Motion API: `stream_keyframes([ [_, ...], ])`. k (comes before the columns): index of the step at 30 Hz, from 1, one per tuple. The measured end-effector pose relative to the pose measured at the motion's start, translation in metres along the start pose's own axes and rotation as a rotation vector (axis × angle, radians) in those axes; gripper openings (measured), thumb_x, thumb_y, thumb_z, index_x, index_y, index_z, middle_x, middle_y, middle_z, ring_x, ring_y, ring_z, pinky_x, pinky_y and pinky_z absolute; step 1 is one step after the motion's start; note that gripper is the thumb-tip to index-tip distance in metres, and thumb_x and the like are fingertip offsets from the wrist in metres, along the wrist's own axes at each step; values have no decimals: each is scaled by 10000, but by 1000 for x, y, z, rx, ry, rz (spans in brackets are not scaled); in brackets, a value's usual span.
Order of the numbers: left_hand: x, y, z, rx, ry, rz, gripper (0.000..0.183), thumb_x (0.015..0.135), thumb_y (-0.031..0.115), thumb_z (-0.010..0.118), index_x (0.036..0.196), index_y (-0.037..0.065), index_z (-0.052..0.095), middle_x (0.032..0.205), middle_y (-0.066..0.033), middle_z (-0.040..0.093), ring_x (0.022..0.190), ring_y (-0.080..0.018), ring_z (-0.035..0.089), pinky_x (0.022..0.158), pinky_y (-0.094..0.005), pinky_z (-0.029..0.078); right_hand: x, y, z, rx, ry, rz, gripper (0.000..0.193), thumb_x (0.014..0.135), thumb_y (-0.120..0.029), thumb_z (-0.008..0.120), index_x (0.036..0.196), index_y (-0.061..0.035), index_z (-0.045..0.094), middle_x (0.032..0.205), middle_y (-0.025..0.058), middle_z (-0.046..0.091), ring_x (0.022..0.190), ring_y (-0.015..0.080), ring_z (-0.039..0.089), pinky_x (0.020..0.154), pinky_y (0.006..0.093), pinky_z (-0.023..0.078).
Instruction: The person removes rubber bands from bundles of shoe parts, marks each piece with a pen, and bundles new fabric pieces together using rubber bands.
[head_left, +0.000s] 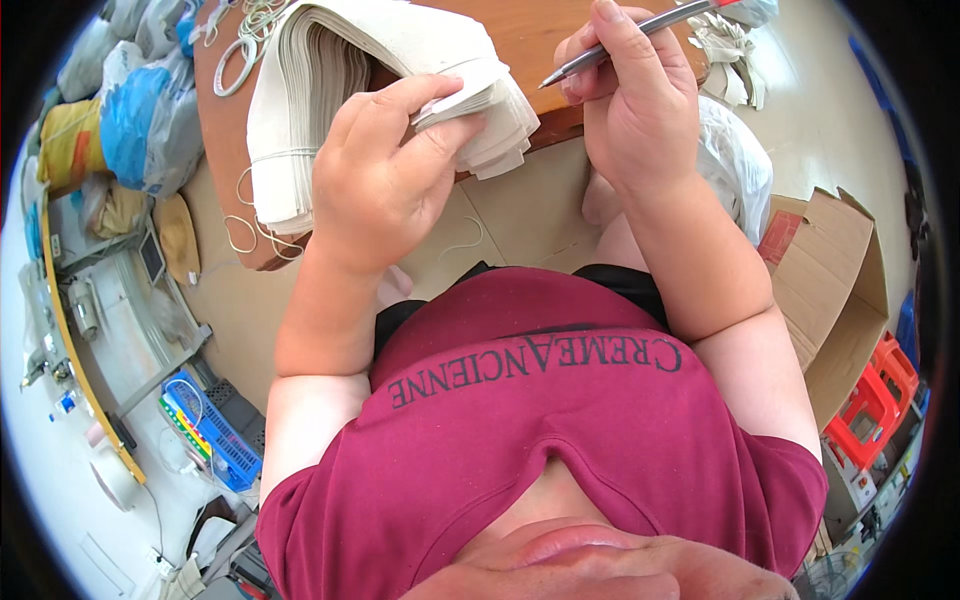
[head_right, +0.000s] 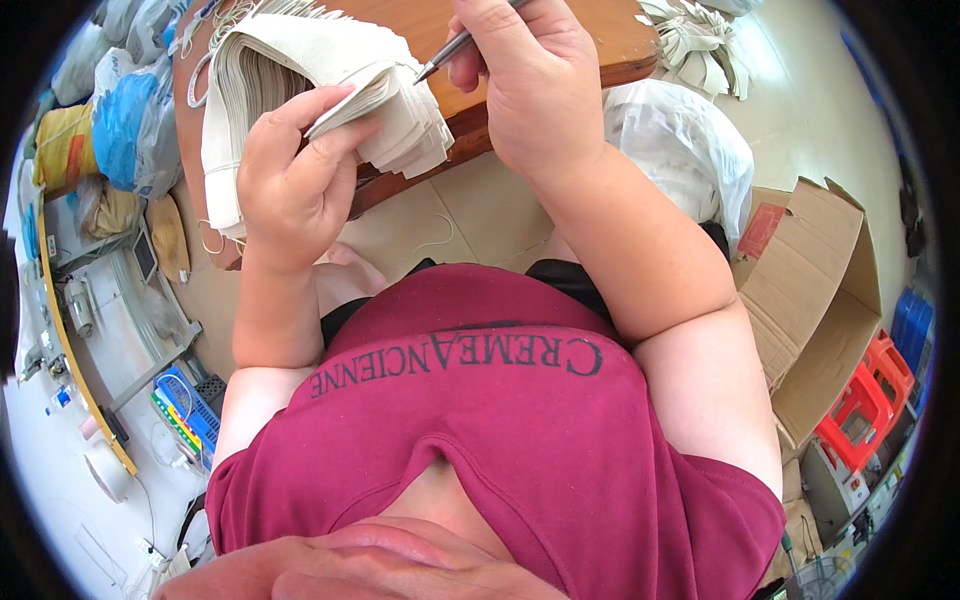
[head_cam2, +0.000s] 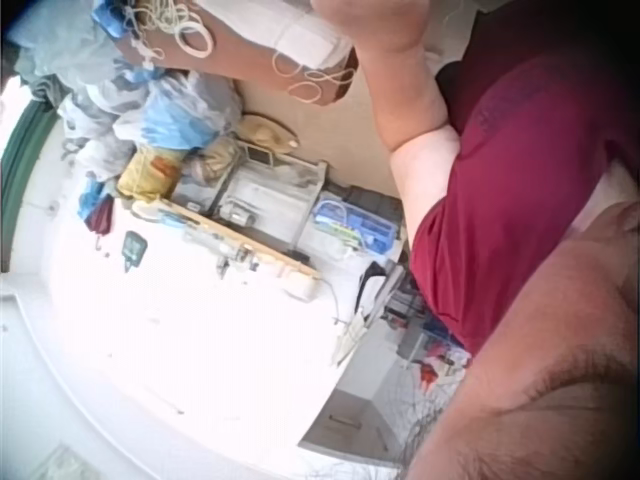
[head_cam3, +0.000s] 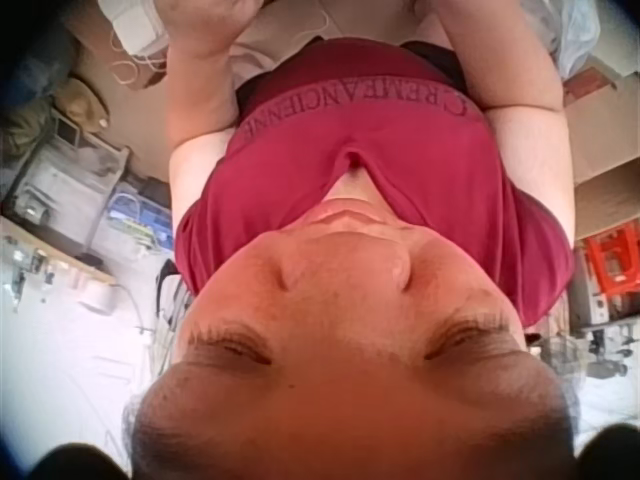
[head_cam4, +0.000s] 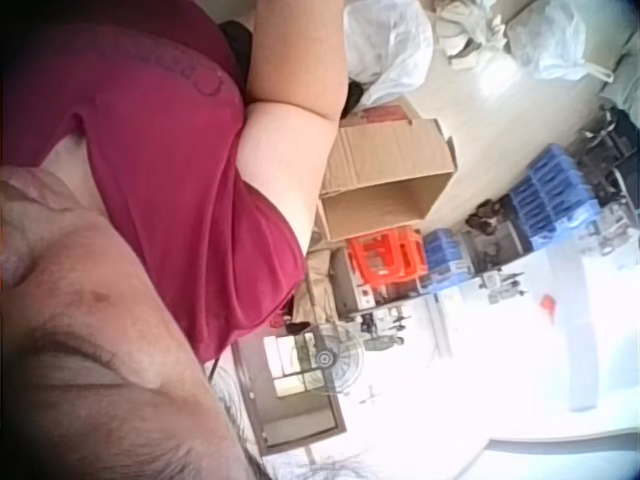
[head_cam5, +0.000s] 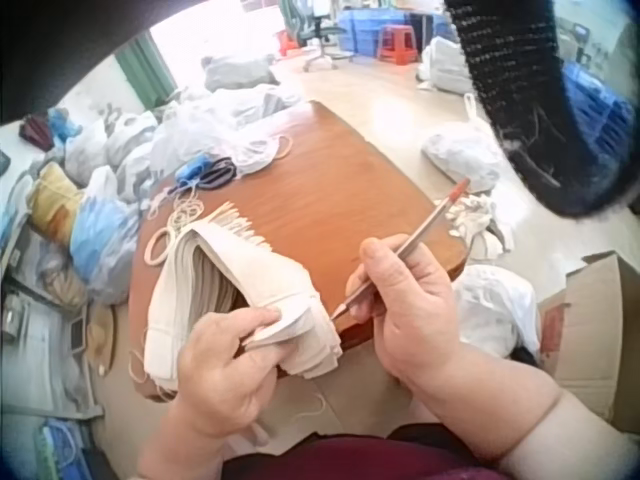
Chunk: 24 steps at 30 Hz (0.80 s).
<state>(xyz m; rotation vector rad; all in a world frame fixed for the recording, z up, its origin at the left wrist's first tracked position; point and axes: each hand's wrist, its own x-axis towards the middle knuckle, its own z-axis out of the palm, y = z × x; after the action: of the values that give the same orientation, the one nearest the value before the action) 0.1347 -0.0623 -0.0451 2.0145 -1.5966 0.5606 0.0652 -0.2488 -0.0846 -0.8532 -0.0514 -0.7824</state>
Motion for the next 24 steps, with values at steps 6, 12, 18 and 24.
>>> stream_keyframes([
  [6,1,2,-6,-91,-22,-57,291,635,90,818,912,82,731,1051,-72,648,843,-234,609,711,-317,497,7,16,-11,268,-235,-185,131,976,-141,556,868,-71,579,681,53,617,544,104,544,525,212,429],
  [12,1,2,-11,-62,-49,-51,312,622,105,836,916,83,734,1051,-70,650,817,-219,613,694,-312,505,-6,-19,15,-135,198,214,124,973,-140,559,873,-71,582,682,54,619,542,103,545,523,209,429],
  [18,2,2,-11,-52,-38,-12,292,637,93,827,915,72,739,1044,-72,653,773,-214,620,661,-301,506,9,25,-15,354,-267,-187,115,972,-136,558,881,-69,581,689,58,623,542,104,543,524,211,431],
  [24,-2,-7,-13,-159,-77,-19,269,658,96,813,916,60,744,1050,-67,660,826,-212,632,670,-304,507,-6,-8,10,-18,-54,-12,126,976,-143,551,878,-70,579,696,62,626,540,108,542,524,216,435],
])
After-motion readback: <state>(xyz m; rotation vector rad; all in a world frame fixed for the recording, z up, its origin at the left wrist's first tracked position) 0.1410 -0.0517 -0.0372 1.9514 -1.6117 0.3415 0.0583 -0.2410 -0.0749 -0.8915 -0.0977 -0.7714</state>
